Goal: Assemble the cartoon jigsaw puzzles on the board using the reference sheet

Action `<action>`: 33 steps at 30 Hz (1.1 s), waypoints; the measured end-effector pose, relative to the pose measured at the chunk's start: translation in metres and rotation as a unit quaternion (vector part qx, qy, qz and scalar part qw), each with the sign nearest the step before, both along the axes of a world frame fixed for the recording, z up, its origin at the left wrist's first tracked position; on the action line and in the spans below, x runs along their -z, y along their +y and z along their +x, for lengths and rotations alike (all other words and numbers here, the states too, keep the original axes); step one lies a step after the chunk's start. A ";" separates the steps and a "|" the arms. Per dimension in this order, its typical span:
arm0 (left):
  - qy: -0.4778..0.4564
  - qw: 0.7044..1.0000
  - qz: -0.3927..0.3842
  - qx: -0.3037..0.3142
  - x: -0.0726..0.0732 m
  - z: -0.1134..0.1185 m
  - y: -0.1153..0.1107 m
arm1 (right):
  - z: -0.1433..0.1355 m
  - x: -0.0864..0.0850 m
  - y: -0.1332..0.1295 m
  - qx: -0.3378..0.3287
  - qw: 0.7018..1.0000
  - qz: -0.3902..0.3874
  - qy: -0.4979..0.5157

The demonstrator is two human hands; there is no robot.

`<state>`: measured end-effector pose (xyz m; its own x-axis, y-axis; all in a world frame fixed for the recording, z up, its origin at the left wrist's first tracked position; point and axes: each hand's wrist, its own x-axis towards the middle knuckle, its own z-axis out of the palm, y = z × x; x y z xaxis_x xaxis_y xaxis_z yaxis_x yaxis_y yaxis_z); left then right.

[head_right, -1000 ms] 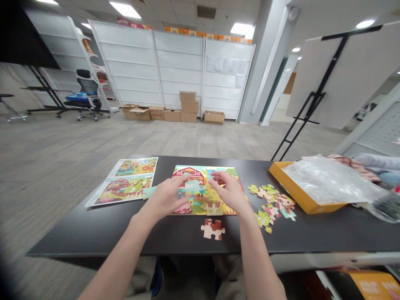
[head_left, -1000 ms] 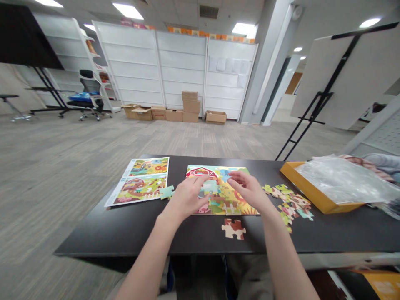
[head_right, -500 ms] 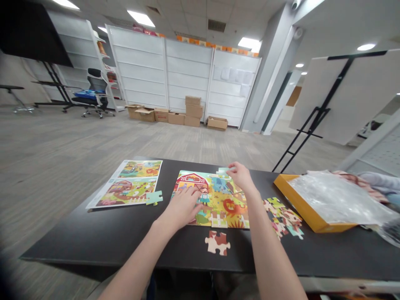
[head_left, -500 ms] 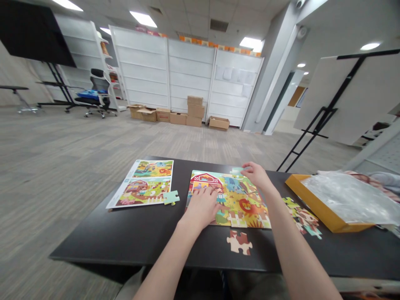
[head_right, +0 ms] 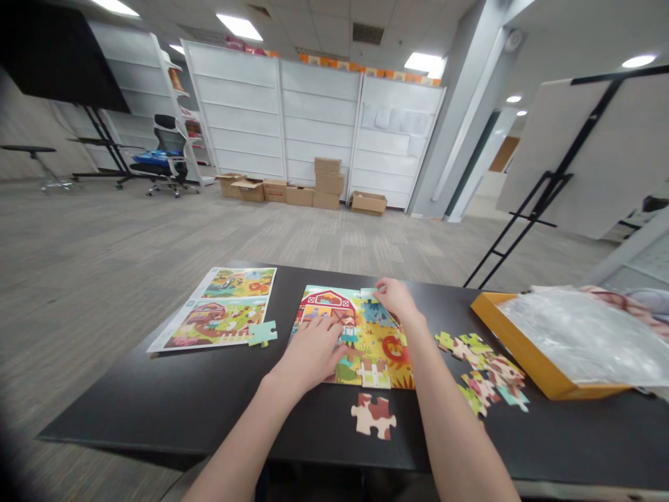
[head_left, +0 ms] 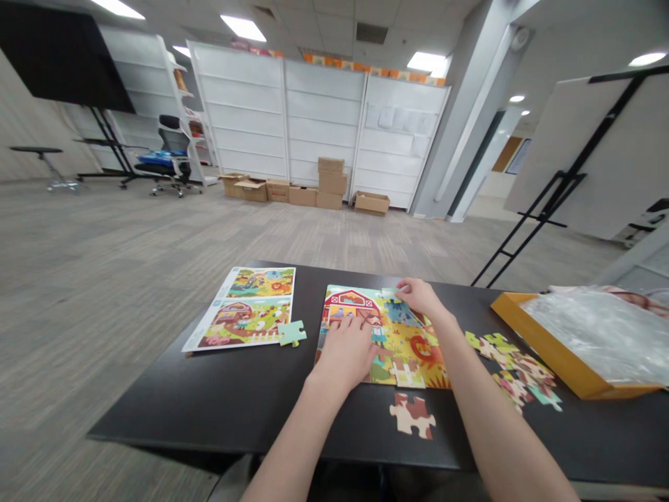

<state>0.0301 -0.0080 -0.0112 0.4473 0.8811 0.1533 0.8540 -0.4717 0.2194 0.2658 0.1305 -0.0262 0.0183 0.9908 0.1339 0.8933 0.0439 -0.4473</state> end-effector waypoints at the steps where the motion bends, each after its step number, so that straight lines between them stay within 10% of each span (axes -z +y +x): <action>1: 0.000 1.000 -0.002 -0.001 -0.001 0.000 0.000 | 0.000 0.001 -0.001 0.001 1.000 0.002 -0.011; 21: -0.038 0.998 -0.020 0.037 0.001 -0.010 0.004 | -0.008 0.016 -0.003 -0.135 0.986 0.065 -0.078; 33: -0.056 0.989 -0.074 -0.111 0.001 -0.128 0.017 | -0.011 0.016 -0.004 -0.131 0.985 0.062 -0.093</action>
